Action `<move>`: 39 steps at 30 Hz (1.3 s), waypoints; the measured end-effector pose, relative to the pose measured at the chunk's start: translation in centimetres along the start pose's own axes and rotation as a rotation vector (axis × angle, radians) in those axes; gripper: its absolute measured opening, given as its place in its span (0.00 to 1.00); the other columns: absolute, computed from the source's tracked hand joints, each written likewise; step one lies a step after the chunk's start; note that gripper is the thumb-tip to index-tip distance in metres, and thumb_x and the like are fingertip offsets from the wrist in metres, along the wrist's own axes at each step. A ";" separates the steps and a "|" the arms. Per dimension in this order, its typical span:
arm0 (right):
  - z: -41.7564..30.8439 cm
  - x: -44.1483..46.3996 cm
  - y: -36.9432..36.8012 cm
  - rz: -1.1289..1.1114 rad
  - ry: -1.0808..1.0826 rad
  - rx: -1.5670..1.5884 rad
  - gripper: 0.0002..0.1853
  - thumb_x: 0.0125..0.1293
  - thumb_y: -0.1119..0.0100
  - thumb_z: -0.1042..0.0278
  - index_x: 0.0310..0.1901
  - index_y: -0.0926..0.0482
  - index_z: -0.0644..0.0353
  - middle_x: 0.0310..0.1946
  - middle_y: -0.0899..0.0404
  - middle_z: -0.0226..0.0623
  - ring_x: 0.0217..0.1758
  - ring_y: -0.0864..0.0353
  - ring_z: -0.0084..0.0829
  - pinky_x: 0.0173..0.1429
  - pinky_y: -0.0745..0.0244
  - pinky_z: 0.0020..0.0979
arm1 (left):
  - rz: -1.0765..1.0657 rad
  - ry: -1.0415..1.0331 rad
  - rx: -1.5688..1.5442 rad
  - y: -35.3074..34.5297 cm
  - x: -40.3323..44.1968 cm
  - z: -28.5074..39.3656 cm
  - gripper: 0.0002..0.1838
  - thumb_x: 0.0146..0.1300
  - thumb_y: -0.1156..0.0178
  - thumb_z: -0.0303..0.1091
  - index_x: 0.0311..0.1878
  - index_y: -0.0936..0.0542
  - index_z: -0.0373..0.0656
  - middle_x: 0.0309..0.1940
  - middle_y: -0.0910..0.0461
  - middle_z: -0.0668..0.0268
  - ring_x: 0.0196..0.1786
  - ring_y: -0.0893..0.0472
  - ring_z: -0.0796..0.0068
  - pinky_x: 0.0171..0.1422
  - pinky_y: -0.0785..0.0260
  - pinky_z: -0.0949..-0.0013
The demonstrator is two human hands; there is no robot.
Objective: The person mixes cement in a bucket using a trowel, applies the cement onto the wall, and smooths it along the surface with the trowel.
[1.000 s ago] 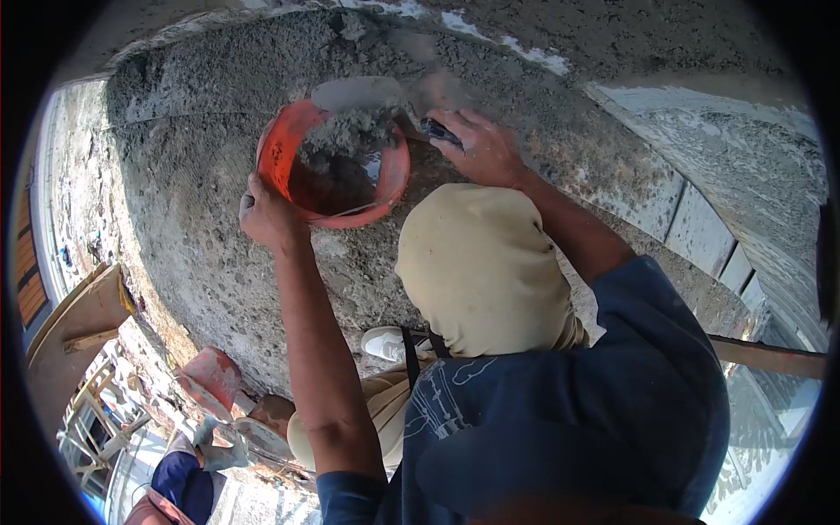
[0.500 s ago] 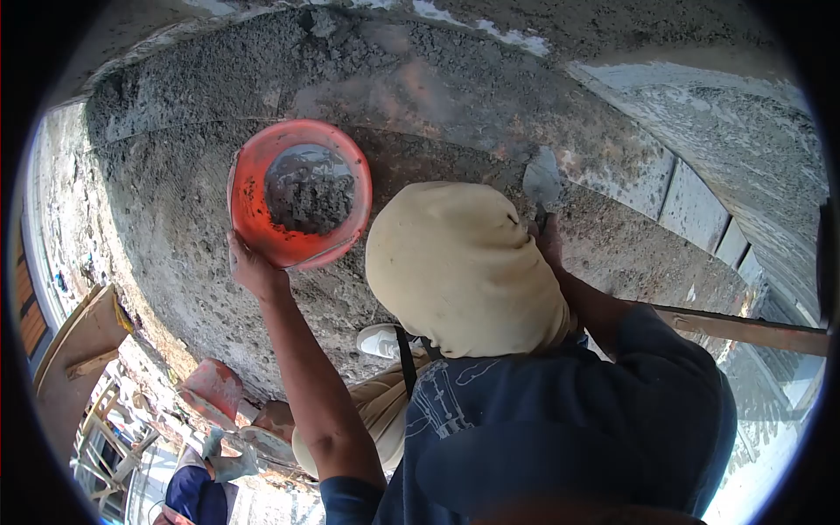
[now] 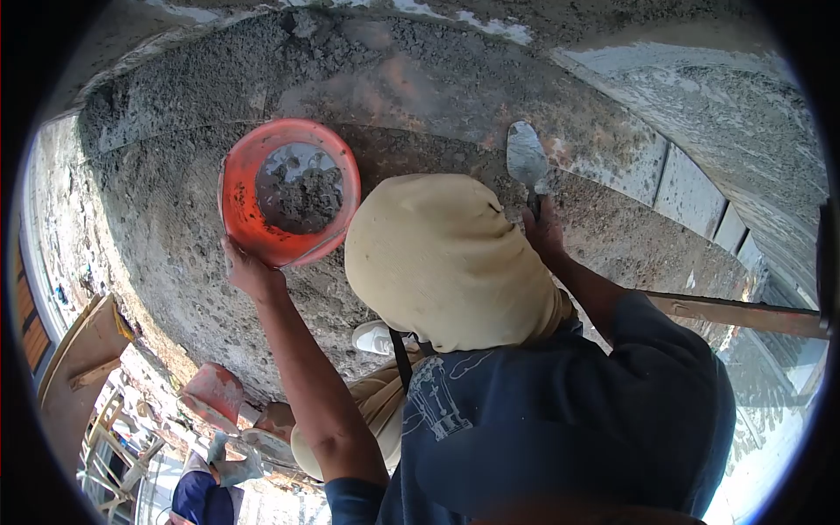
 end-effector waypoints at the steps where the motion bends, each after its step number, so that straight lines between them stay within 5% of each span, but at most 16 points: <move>1: -0.8 0.8 -0.3 -0.163 -0.099 -0.048 0.25 0.68 0.40 0.57 0.59 0.34 0.63 0.45 0.20 0.62 0.48 0.21 0.66 0.49 0.27 0.55 | 0.002 0.009 -0.002 0.0 -0.3 0.1 0.24 0.77 0.48 0.44 0.59 0.24 0.28 0.54 0.22 0.56 0.53 0.21 0.65 0.58 0.26 0.62; 4: -2.0 1.6 -2.1 -0.033 -0.049 0.053 0.25 0.67 0.39 0.57 0.59 0.34 0.63 0.42 0.19 0.61 0.46 0.20 0.65 0.47 0.26 0.56 | 0.018 0.009 -0.010 -0.1 -0.4 0.2 0.24 0.77 0.48 0.45 0.58 0.24 0.28 0.54 0.21 0.56 0.53 0.21 0.65 0.58 0.26 0.62; 7: -3.5 1.8 -2.6 -0.069 -0.221 0.024 0.24 0.67 0.39 0.57 0.58 0.33 0.62 0.41 0.19 0.60 0.44 0.19 0.65 0.47 0.25 0.55 | 0.045 0.000 -0.005 -0.1 -0.5 0.0 0.25 0.76 0.47 0.45 0.58 0.24 0.29 0.55 0.21 0.57 0.53 0.20 0.65 0.58 0.26 0.63; 15: -4.6 9.8 -0.5 0.090 0.338 0.055 0.26 0.67 0.38 0.55 0.63 0.30 0.58 0.45 0.18 0.54 0.47 0.18 0.57 0.52 0.23 0.49 | 0.040 0.002 -0.030 0.0 -0.7 0.0 0.23 0.77 0.48 0.43 0.58 0.24 0.30 0.54 0.21 0.59 0.53 0.20 0.67 0.58 0.26 0.63; 22: -1.5 15.2 10.3 -0.687 0.547 -0.602 0.23 0.70 0.42 0.52 0.63 0.27 0.48 0.51 0.18 0.48 0.50 0.17 0.52 0.55 0.22 0.46 | 0.020 -0.011 -0.022 -0.5 -1.1 0.2 0.22 0.78 0.50 0.42 0.57 0.24 0.30 0.54 0.21 0.58 0.53 0.20 0.67 0.58 0.26 0.63; 23: -0.6 16.2 9.4 -0.612 0.639 -0.585 0.25 0.70 0.44 0.45 0.65 0.27 0.46 0.50 0.18 0.48 0.49 0.17 0.53 0.55 0.23 0.48 | 0.017 -0.015 -0.014 -0.6 -1.1 0.3 0.21 0.78 0.50 0.42 0.57 0.24 0.30 0.54 0.21 0.58 0.53 0.20 0.67 0.58 0.26 0.63; 26: -6.7 17.5 6.7 -0.807 0.475 -0.721 0.27 0.71 0.46 0.42 0.66 0.27 0.44 0.50 0.18 0.49 0.49 0.18 0.54 0.57 0.24 0.48 | -0.017 0.002 -0.076 -0.6 -1.0 0.3 0.21 0.78 0.50 0.42 0.57 0.23 0.30 0.53 0.21 0.59 0.53 0.20 0.67 0.58 0.26 0.63; 29: -7.8 16.4 4.5 -0.577 0.512 -0.338 0.27 0.71 0.47 0.41 0.66 0.27 0.44 0.49 0.17 0.50 0.48 0.18 0.55 0.58 0.24 0.48 | -0.023 0.008 -0.072 -0.1 -0.7 0.0 0.22 0.78 0.50 0.42 0.57 0.23 0.29 0.53 0.21 0.59 0.53 0.20 0.68 0.58 0.26 0.64; 32: -6.4 16.1 3.7 -0.687 0.390 -0.497 0.30 0.71 0.50 0.36 0.68 0.29 0.42 0.59 0.21 0.50 0.60 0.21 0.50 0.65 0.26 0.46 | -0.011 -0.015 -0.043 0.3 -0.5 -0.4 0.22 0.78 0.50 0.42 0.57 0.23 0.30 0.54 0.21 0.59 0.53 0.20 0.68 0.58 0.26 0.64; 35: -5.6 15.6 7.0 -0.702 0.619 -0.544 0.30 0.70 0.49 0.36 0.68 0.28 0.41 0.57 0.20 0.50 0.57 0.19 0.51 0.63 0.25 0.46 | 0.023 -0.018 -0.002 0.2 -0.5 -0.3 0.22 0.78 0.50 0.43 0.56 0.23 0.30 0.53 0.21 0.59 0.53 0.20 0.68 0.57 0.26 0.64; 39: -3.0 18.9 9.9 -0.715 0.588 -0.755 0.30 0.69 0.49 0.35 0.67 0.27 0.40 0.53 0.18 0.47 0.52 0.17 0.50 0.61 0.23 0.46 | 0.049 0.026 -0.021 -0.6 -1.0 0.2 0.22 0.78 0.49 0.43 0.56 0.22 0.30 0.53 0.20 0.59 0.53 0.20 0.68 0.57 0.25 0.63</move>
Point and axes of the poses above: each hand's wrist, its own x-axis towards the middle knuckle, its own y-axis out of the back of the hand, z = x × y, the point moved 1 cm from there along x, towards the middle knuckle
